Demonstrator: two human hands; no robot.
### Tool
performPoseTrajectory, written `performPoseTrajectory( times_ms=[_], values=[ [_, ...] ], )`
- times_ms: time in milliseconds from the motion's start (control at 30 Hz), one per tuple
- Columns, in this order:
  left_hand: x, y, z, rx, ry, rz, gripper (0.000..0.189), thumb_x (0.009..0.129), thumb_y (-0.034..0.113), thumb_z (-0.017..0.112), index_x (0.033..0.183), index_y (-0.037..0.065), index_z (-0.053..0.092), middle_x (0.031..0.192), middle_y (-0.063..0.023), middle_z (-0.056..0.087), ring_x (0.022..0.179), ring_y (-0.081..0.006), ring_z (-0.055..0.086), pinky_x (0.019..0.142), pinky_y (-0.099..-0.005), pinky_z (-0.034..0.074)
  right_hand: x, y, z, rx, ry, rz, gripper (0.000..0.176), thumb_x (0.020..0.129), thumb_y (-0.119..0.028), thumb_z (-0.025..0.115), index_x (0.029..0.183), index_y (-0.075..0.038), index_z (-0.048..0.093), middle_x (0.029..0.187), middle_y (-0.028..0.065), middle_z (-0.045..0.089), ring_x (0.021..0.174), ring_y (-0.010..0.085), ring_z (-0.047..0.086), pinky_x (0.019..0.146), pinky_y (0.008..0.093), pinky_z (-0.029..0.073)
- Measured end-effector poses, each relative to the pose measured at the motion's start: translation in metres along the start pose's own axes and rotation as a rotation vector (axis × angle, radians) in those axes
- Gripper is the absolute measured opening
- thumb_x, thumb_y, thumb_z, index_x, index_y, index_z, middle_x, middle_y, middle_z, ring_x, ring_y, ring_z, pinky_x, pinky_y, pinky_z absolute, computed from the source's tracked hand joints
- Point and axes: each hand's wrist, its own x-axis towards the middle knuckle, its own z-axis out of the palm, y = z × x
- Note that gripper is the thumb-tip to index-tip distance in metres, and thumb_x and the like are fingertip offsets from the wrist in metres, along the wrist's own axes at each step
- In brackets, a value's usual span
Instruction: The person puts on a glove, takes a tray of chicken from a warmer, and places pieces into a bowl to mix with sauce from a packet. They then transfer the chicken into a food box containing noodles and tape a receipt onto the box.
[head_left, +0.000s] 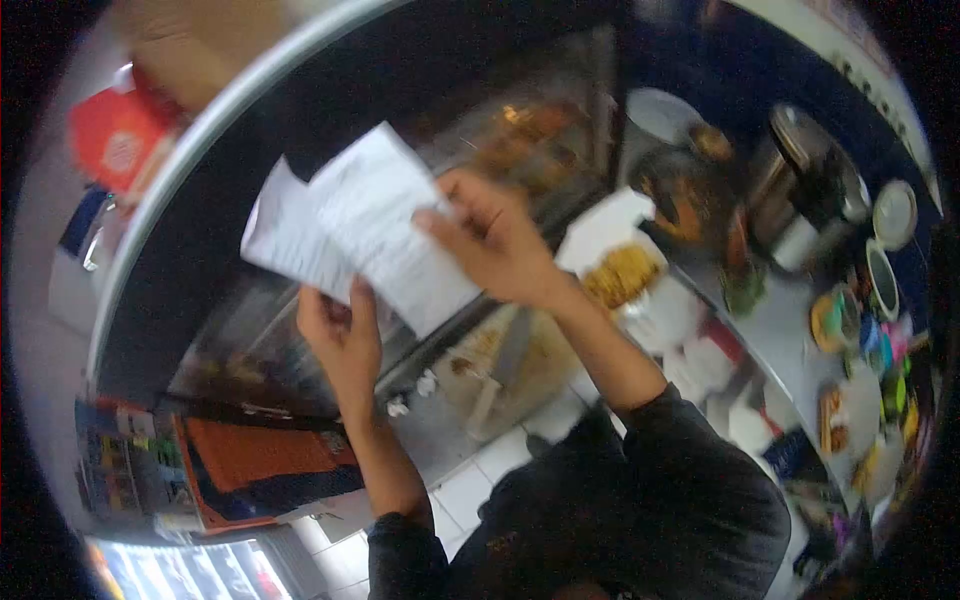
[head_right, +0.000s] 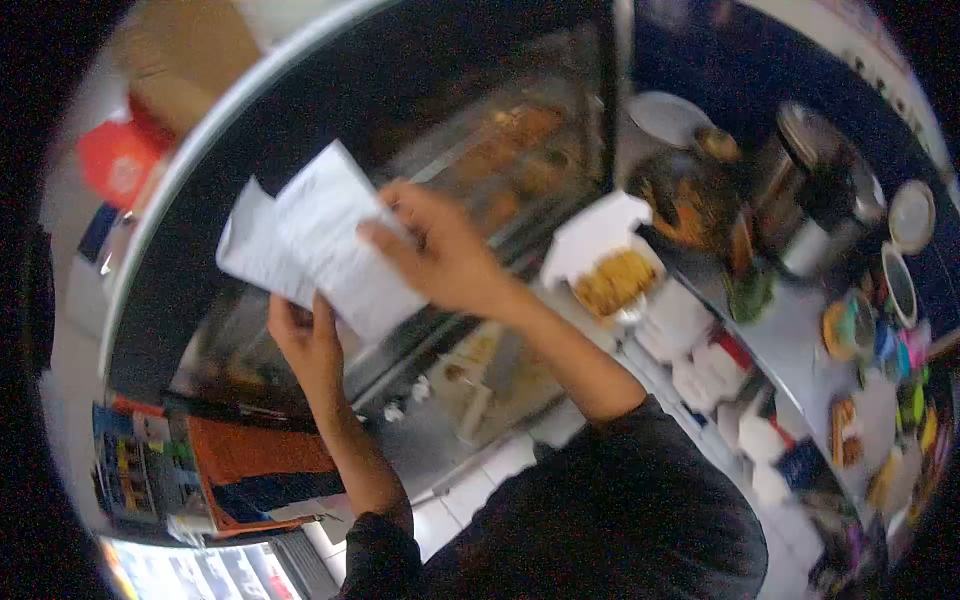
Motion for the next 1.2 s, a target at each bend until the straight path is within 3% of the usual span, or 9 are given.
performPoseTrajectory(
  times_ms=[133,200,267,367,600,733,767,867,1200],
  values=[
    [-0.112,-0.105,0.045,-0.373,-0.319,-0.255,0.043,0.087,0.014,0.056,0.125,-0.005,0.048,0.128,-0.0143,0.050,0.111,-0.0194,0.052,0.093,-0.0336,0.041,-0.093,0.039,-0.022,-0.373,-0.018,0.276,0.017,0.091,-0.017,0.063,0.101,-0.003,0.061,0.079,0.0105,0.064,0.063,0.0141,0.060,0.056,0.0278,0.046],
    [-0.166,-0.146,0.092,-0.595,-0.092,-0.027,0.036,0.092,0.010,0.057,0.126,-0.001,0.051,0.125,-0.0144,0.055,0.118,-0.0262,0.052,0.096,-0.0407,0.044,-0.131,0.063,-0.033,-0.482,0.055,0.263,0.016,0.090,-0.016,0.062,0.100,-0.003,0.062,0.082,0.0132,0.064,0.065,0.0198,0.062,0.058,0.0302,0.048],
    [-0.166,-0.101,0.120,-0.830,-0.232,-0.896,0.046,0.095,0.024,0.050,0.133,-0.003,0.044,0.126,-0.0145,0.053,0.117,-0.0231,0.049,0.099,-0.0362,0.039,-0.158,0.079,-0.046,-0.594,0.121,0.239,0.016,0.089,-0.014,0.062,0.100,-0.002,0.063,0.086,0.0159,0.064,0.067,0.0256,0.063,0.060,0.0326,0.050],
    [-0.169,-0.080,0.166,-0.591,-0.639,-0.886,0.045,0.098,0.024,0.046,0.134,-0.002,0.042,0.126,-0.0152,0.053,0.118,-0.0252,0.050,0.100,-0.0364,0.039,-0.188,0.098,-0.089,-0.820,0.013,0.326,0.017,0.088,-0.012,0.059,0.101,-0.002,0.064,0.091,0.0165,0.065,0.072,0.0334,0.064,0.064,0.0387,0.052],
    [-0.185,-0.102,0.259,-0.665,-0.683,-1.008,0.044,0.097,0.022,0.046,0.132,-0.004,0.042,0.125,-0.0147,0.054,0.114,-0.0271,0.054,0.100,-0.0366,0.041,-0.191,0.144,-0.269,-1.347,0.532,0.566,0.022,0.091,-0.020,0.054,0.099,-0.001,0.063,0.097,0.0183,0.065,0.084,0.0374,0.063,0.072,0.0447,0.051],
    [-0.196,-0.161,0.316,-0.820,-0.634,-1.123,0.041,0.095,0.020,0.045,0.129,-0.002,0.045,0.124,-0.0154,0.055,0.113,-0.0296,0.056,0.099,-0.0417,0.044,-0.199,0.199,-0.331,-0.961,0.280,0.976,0.047,0.091,-0.043,0.044,0.089,-0.003,0.067,0.087,0.0235,0.066,0.085,0.0409,0.063,0.078,0.0500,0.049],
    [-0.199,-0.169,0.328,-0.942,-0.594,-1.122,0.040,0.094,0.022,0.043,0.127,-0.001,0.048,0.123,-0.0156,0.057,0.112,-0.0313,0.057,0.098,-0.0440,0.044,-0.228,0.262,-0.351,-0.995,0.183,0.743,0.046,0.092,-0.046,0.044,0.093,-0.005,0.064,0.088,0.0264,0.065,0.086,0.0420,0.063,0.077,0.0496,0.050],
    [-0.183,-0.132,0.340,-0.976,-0.620,-1.352,0.043,0.095,0.023,0.042,0.131,-0.001,0.045,0.127,-0.0165,0.054,0.114,-0.0320,0.055,0.100,-0.0467,0.044,-0.202,0.215,-0.342,-1.034,0.198,0.987,0.044,0.092,-0.041,0.043,0.088,-0.004,0.068,0.089,0.0252,0.066,0.082,0.0419,0.064,0.073,0.0496,0.052],
    [-0.165,-0.147,0.332,-0.975,-1.083,-1.160,0.044,0.095,0.036,0.045,0.124,0.003,0.051,0.117,-0.0130,0.058,0.108,-0.0305,0.056,0.095,-0.0465,0.045,-0.250,0.179,-0.316,-1.004,0.518,0.921,0.033,0.093,-0.032,0.047,0.094,-0.003,0.064,0.082,0.0249,0.065,0.077,0.0440,0.063,0.069,0.0527,0.050]
  ],
)
